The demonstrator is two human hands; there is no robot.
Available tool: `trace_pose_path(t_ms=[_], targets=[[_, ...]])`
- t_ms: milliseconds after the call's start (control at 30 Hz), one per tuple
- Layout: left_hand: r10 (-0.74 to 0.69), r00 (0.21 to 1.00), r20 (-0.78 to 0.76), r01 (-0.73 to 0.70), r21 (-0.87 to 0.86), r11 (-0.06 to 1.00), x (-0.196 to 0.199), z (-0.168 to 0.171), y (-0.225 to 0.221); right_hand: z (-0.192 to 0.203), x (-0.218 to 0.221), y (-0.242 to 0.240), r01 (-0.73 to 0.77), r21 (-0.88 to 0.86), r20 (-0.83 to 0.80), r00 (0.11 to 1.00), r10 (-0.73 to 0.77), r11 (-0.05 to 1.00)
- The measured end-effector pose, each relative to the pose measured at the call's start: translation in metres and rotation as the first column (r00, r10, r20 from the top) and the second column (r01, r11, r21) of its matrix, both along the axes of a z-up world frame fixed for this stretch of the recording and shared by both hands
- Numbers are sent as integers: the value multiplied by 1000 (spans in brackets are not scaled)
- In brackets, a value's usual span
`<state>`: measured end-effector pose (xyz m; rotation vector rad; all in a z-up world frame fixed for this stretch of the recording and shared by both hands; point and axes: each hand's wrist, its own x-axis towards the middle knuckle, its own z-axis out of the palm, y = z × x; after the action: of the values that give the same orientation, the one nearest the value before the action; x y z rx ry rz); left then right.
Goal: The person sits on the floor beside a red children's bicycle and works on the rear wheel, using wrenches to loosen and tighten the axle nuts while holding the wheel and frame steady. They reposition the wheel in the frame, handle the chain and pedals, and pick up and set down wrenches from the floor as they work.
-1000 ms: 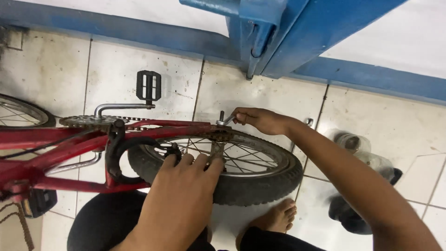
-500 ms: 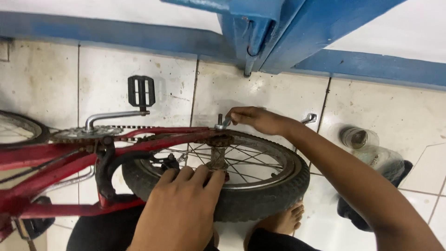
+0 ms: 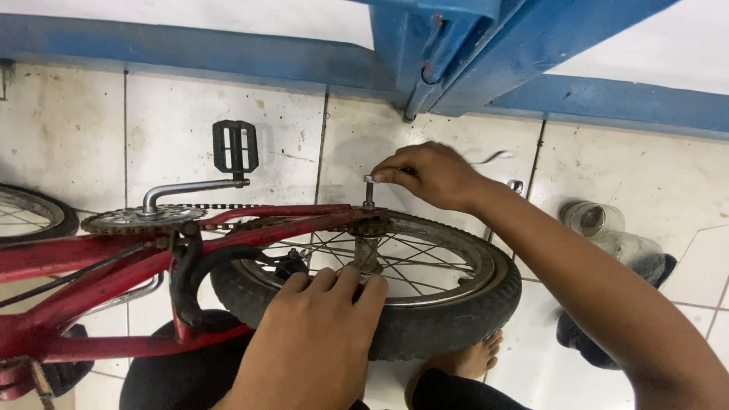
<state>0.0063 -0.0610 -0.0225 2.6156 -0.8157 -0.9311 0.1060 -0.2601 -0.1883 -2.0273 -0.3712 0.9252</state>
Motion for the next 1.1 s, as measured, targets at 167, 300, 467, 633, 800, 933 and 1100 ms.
trace_pose_path(t_ms=[167, 300, 467, 633, 800, 933, 1100], targets=[[-14, 999, -29, 14, 3, 1000, 1, -1, 1, 55, 10, 11, -56, -371, -5, 998, 59, 927], [-29, 995, -100, 33, 32, 999, 2, 1, -1, 60, 12, 28, -179, -423, -130, 982, 135, 888], [-27, 1000, -10, 27, -13, 1000, 3, -1, 1, 81, 15, 42, -292, -478, -268, 947, 179, 828], [-40, 999, -16, 40, -6, 999, 6, -4, 0, 78, 10, 43, -342, -459, -191, 939, 285, 820], [-17, 999, 43, 18, -29, 999, -2, -8, 2, 72, 4, 26, -251, -408, -265, 953, 149, 878], [-24, 998, 52, 25, -29, 999, -2, -10, 5, 30, -6, 5, -185, -234, -125, 979, 160, 954], [-37, 992, -124, 40, 23, 999, 3, -4, 6, -17, -24, -10, -138, 32, 33, 990, 137, 990]])
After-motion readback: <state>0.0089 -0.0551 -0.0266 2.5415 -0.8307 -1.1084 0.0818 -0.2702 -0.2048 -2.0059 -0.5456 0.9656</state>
